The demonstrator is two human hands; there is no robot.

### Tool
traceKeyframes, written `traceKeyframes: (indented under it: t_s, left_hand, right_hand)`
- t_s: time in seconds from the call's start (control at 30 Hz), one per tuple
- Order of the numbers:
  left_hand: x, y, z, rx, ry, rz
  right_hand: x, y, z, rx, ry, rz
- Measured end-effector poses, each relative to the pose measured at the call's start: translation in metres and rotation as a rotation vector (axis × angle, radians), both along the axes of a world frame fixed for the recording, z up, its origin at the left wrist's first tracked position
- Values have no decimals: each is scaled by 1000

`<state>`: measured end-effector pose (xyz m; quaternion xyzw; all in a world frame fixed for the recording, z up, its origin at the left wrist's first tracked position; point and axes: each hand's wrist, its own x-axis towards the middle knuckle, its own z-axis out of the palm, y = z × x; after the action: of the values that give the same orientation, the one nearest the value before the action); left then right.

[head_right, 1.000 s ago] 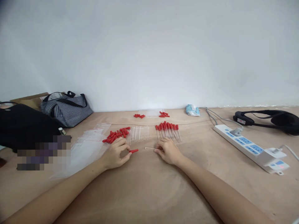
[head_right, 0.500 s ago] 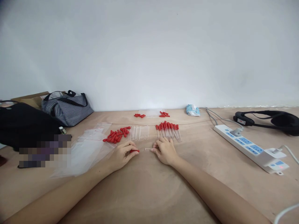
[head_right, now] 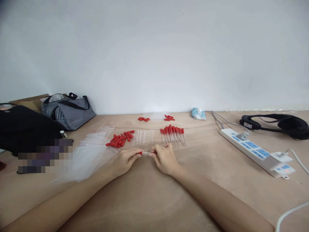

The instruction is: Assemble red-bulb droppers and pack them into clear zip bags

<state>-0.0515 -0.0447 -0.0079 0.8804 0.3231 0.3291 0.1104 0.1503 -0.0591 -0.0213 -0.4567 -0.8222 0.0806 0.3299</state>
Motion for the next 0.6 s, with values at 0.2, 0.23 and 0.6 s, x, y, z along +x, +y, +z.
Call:
traceKeyframes:
  t_s: [0.2, 0.23, 0.6]
  left_hand:
    - [1, -7, 9, 7, 83, -5]
    - [2, -8, 9, 18, 98, -5]
    - [0, -6, 0, 121, 93, -35]
  right_hand:
    - [3, -1, 1, 7, -30, 76]
    - [3, 0, 1, 17, -50, 78]
    - [1, -3, 0, 56, -178, 41]
